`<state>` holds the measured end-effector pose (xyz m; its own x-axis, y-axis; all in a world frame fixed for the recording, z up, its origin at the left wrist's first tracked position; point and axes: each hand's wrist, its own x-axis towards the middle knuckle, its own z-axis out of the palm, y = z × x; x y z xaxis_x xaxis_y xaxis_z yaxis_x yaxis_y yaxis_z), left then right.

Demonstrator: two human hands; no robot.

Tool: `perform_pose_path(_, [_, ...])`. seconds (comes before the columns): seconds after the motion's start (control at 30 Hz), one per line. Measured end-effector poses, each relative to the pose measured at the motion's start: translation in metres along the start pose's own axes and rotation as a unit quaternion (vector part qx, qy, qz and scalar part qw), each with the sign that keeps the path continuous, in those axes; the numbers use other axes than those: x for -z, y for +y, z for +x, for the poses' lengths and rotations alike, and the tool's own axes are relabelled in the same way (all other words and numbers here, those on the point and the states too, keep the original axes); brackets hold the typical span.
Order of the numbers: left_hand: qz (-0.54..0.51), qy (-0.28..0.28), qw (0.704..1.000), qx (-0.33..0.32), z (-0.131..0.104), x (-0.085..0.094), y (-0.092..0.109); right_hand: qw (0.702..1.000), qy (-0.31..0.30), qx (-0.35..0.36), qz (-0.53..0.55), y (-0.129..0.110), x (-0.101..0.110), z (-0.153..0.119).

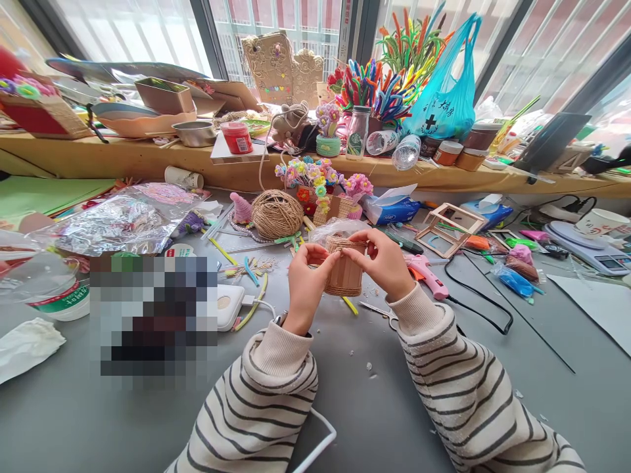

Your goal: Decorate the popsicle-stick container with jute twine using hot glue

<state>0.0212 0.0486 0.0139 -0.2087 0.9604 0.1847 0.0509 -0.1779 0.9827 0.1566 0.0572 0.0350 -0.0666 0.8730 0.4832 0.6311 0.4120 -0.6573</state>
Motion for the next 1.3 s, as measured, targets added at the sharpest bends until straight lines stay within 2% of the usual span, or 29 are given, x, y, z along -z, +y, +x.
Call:
perform_pose_path(0.27, [-0.022, -0.023, 0.999, 0.005, -0.004, 0.004, -0.002, 1.0, 0.004, -0.005, 0.003, 0.001, 0.0, 0.0])
perform_pose_path(0.73, [-0.043, -0.018, 0.999, 0.007, 0.002, 0.003, -0.011, 1.0, 0.003, -0.001, -0.002, 0.001, 0.0, 0.001])
perform_pose_path(0.93, [-0.151, -0.075, 0.984, 0.055, 0.007, 0.003, -0.013, 1.0, 0.002, 0.002, 0.002, 0.004, -0.001, 0.001])
perform_pose_path(1.07, [-0.151, -0.075, 0.983, 0.067, 0.011, 0.003, -0.013, 1.0, 0.001, 0.006, 0.003, 0.004, -0.001, 0.0])
perform_pose_path(1.3, [-0.139, -0.115, 0.974, 0.139, 0.013, 0.001, -0.017, 1.0, -0.005, 0.011, 0.008, 0.003, 0.0, 0.001])
